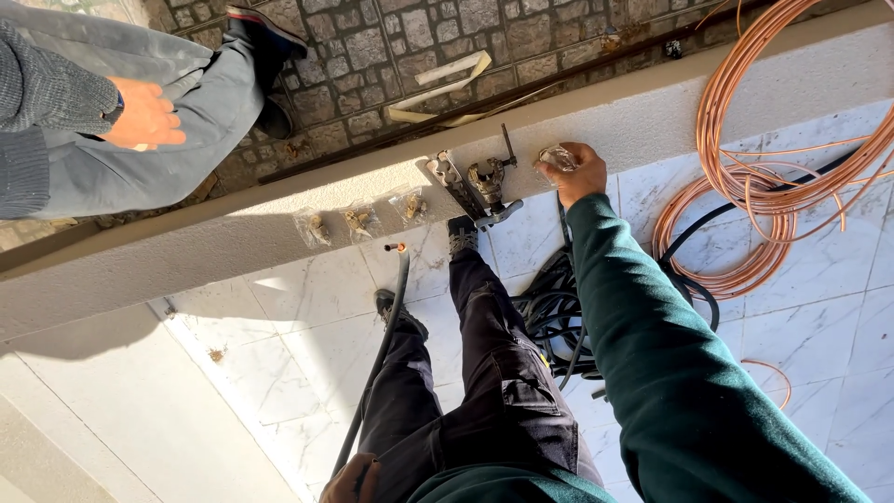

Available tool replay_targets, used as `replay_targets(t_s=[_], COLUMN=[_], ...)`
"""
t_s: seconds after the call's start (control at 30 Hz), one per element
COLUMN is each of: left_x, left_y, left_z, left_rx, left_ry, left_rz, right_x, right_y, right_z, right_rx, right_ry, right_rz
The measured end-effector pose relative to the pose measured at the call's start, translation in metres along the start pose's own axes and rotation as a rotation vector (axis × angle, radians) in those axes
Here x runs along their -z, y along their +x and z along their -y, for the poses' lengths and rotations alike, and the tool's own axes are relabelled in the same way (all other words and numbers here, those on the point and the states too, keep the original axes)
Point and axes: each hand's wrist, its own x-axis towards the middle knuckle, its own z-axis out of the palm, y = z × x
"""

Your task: The person is preparing copper pipes by adding brass fittings and using a flaring tool to expand the pipe ends.

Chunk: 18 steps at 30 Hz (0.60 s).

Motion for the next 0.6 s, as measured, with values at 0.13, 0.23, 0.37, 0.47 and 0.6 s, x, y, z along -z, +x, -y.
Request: replay_targets(t_s=[0.13, 0.23, 0.37, 0.47, 0.6], left_x=[-0.001, 0.003, 0.004, 0.003, -0.003], left_y=[0.001, 0.000, 0.002, 0.001, 0.004], left_z=[0.001, -0.001, -0.004, -0.004, 0.012], left_rx=[-0.004, -0.064, 0.010, 0.048, 0.040], left_ry=[-0.005, -0.015, 0.037, 0.035, 0.009], left_rz=[-0.024, -0.004, 0.011, -0.001, -0.012], right_x=[0.003, 0.008, 0.021, 0.034, 0.046], right_y=[0.001, 0.003, 0.012, 0.021, 0.037], right_z=[0.006, -0.004, -0.023, -0.048, -0.060], right_rx=[-0.185, -0.210, -0.242, -0.175, -0.102], right_ry=[0.277, 0.234, 0.359, 0.241, 0.129], right_rz=[0.013, 0.090, 0.091, 0.028, -0.034])
